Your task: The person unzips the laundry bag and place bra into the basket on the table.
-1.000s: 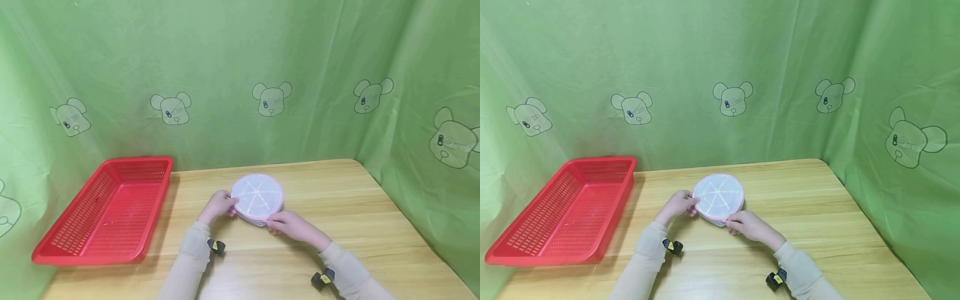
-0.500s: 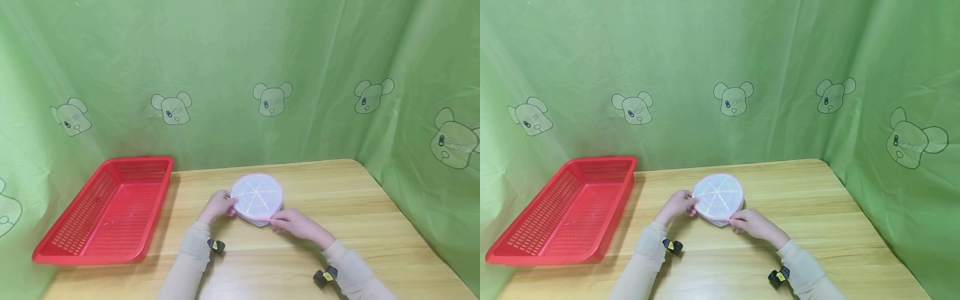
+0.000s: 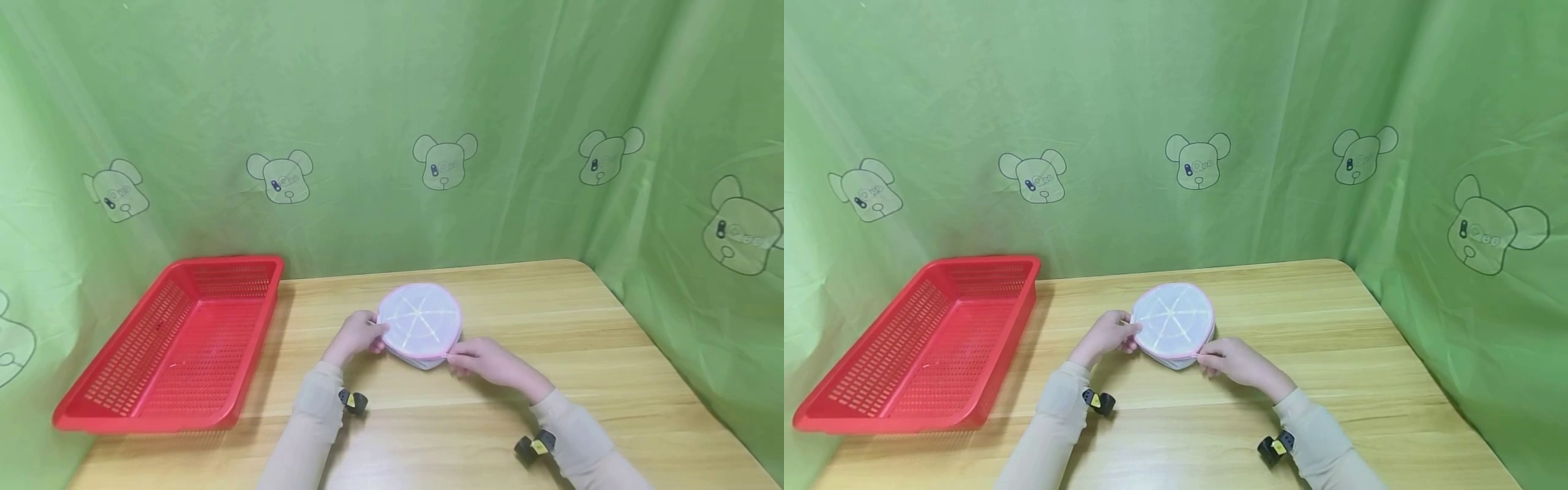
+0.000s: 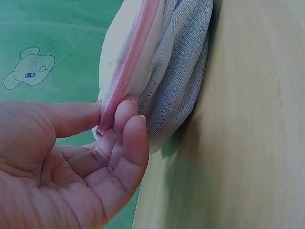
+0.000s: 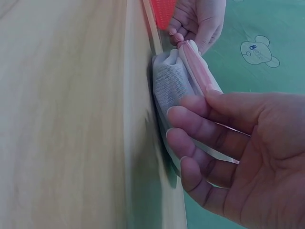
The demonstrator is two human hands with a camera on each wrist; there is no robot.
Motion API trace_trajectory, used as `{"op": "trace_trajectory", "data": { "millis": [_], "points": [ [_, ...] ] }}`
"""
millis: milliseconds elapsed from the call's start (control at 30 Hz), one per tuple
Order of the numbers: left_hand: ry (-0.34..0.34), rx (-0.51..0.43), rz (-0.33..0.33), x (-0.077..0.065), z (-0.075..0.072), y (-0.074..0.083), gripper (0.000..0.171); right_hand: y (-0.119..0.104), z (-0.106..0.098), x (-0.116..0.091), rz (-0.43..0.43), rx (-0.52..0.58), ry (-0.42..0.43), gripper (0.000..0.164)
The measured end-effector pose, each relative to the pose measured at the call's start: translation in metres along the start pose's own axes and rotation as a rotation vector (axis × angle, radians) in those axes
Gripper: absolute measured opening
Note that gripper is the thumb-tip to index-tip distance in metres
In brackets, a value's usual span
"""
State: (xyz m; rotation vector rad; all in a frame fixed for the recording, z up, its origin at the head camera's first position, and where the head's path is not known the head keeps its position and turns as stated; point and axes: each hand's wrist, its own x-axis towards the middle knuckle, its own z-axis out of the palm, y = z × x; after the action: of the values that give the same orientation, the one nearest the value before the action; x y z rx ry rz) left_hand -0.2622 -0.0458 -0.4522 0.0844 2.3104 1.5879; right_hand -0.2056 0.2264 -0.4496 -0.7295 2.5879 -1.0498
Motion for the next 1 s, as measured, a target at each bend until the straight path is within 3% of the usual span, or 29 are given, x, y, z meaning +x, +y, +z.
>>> {"op": "trace_trajectory", "data": {
  "millis": [1000],
  "points": [
    [0.004,0.019,-0.006,0.0007,-0.002,-0.0003,0.021,0.0027,-0.0067,-0.0032,0.003,-0.01,0.017,0.023]
  ]
}}
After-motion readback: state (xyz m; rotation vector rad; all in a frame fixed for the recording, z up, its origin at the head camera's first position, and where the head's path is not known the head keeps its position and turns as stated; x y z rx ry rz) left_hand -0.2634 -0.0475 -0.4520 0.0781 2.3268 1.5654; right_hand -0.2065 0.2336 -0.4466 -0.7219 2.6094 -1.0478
